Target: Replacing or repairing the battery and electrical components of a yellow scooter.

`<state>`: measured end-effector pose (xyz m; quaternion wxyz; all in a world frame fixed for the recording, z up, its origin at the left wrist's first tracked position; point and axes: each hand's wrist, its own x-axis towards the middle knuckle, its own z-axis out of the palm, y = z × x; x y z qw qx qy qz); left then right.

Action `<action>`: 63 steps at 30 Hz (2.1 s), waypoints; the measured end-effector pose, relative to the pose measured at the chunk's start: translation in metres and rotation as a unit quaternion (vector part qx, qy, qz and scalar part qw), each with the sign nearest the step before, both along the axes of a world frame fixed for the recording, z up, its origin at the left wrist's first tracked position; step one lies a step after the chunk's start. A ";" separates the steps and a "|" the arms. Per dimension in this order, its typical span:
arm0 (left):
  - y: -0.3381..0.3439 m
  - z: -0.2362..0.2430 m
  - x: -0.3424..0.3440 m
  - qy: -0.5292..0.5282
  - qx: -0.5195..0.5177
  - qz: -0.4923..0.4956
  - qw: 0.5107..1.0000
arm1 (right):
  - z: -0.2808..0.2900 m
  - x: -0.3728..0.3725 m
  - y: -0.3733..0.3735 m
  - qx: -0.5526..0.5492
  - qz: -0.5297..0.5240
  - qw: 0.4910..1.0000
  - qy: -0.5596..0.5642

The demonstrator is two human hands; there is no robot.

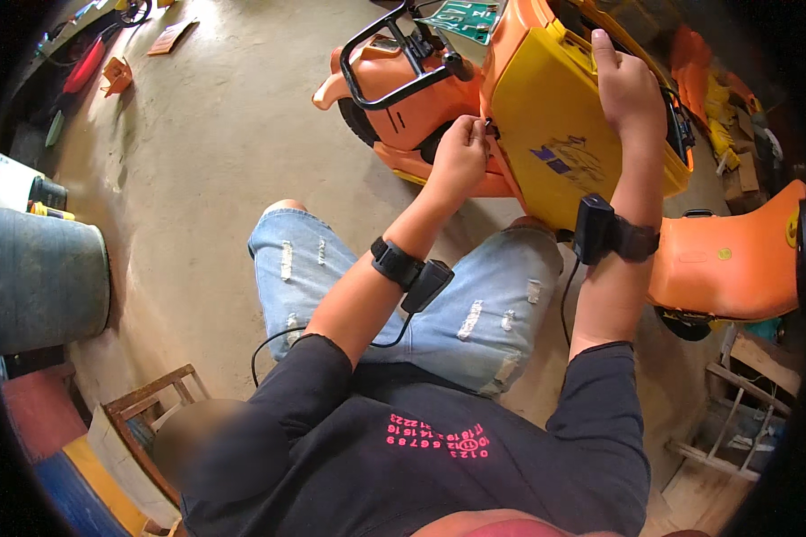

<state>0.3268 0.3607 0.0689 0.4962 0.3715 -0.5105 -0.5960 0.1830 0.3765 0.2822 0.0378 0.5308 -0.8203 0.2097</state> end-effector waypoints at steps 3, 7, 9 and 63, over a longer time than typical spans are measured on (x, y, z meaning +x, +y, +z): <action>0.002 0.006 0.002 -0.013 0.025 0.007 1.000 | -0.001 -0.002 0.001 -0.008 0.003 1.000 -0.002; -0.002 0.007 0.004 -0.075 -0.001 0.005 0.997 | -0.004 -0.001 0.000 -0.022 0.004 1.000 0.011; -0.004 0.009 0.006 -0.119 -0.025 0.008 0.993 | -0.001 0.000 0.002 -0.014 0.004 1.000 0.004; -0.002 0.051 0.022 0.025 0.184 -0.116 0.976 | 0.002 -0.003 0.009 -0.006 0.008 1.000 -0.005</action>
